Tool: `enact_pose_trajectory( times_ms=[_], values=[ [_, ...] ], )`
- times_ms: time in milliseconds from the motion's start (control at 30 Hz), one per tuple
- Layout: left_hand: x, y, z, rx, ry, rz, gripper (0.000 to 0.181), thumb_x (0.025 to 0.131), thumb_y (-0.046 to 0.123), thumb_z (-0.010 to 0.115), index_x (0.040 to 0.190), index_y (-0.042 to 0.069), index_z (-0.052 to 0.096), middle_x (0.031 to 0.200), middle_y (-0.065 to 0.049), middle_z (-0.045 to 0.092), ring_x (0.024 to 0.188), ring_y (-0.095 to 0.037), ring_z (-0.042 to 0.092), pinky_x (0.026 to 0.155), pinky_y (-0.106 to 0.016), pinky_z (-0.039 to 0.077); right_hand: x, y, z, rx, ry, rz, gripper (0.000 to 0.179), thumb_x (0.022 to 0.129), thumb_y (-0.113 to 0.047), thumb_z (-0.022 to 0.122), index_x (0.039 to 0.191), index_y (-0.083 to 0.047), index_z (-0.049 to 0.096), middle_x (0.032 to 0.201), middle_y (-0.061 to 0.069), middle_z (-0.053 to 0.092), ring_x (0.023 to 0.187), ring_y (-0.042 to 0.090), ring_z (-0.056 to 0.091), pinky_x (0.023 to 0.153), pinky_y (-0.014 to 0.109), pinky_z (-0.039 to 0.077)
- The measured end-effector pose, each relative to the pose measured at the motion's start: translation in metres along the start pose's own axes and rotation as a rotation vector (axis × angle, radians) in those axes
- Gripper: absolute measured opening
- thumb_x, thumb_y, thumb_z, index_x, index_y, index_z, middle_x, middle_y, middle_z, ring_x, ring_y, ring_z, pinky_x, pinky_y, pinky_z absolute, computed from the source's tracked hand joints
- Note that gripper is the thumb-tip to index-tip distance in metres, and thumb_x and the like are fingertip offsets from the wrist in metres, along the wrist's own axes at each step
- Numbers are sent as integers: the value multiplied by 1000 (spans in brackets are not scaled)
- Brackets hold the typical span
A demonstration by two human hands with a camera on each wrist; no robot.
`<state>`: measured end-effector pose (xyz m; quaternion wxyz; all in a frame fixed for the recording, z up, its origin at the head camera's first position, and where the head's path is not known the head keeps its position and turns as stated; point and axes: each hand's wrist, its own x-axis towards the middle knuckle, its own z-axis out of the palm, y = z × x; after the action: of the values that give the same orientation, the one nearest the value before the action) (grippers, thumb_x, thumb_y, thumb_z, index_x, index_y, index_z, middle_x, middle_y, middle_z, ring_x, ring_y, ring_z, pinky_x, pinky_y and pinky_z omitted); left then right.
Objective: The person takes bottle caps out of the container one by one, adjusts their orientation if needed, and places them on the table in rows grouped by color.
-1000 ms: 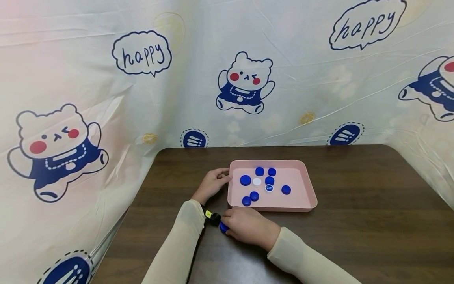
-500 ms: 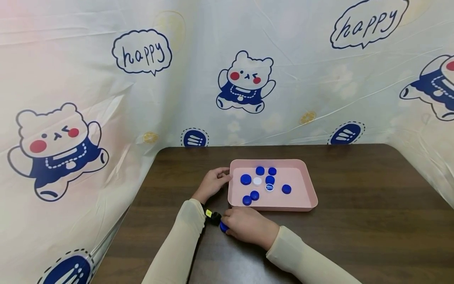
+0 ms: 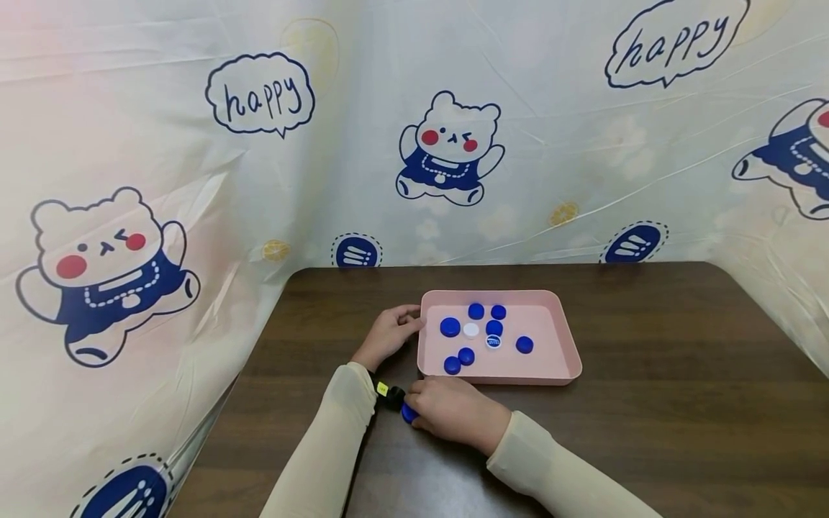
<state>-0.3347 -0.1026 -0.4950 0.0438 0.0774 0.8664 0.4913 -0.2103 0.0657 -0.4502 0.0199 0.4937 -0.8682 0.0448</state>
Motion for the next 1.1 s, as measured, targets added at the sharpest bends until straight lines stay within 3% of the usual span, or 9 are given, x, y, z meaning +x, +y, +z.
enact_pose_trajectory(
  times_ms=[333, 667, 900, 1100],
  values=[
    [1, -1, 0, -11, -4, 24, 41, 92, 31, 67, 129, 13, 63, 81, -3, 63, 69, -19, 56, 62, -32, 45, -8, 6, -12, 45, 53, 60, 21, 89, -26, 72, 105, -13, 74, 95, -4, 67, 81, 7, 61, 76, 24, 50],
    [1, -1, -1, -21, -6, 16, 42, 93, 30, 67, 130, 12, 62, 81, -3, 64, 70, -20, 56, 63, -32, 46, -13, 16, -30, 138, 135, 30, 18, 92, -23, 69, 106, -12, 72, 90, -7, 65, 78, 5, 57, 77, 22, 49],
    [0, -3, -1, -10, -18, 7, 44, 92, 35, 68, 130, 14, 62, 84, -1, 66, 73, -19, 57, 64, -32, 46, -17, 27, -41, 242, 171, 24, 18, 94, -21, 66, 109, -12, 72, 97, -2, 67, 86, 6, 59, 84, 24, 49],
    [1, -4, -1, -8, -21, 42, 44, 92, 36, 67, 129, 14, 63, 83, -2, 65, 72, -20, 57, 63, -32, 45, -12, 44, -47, 268, 152, 119, 21, 91, -18, 69, 111, -11, 72, 105, -1, 68, 97, 12, 63, 87, 32, 50]
  ],
)
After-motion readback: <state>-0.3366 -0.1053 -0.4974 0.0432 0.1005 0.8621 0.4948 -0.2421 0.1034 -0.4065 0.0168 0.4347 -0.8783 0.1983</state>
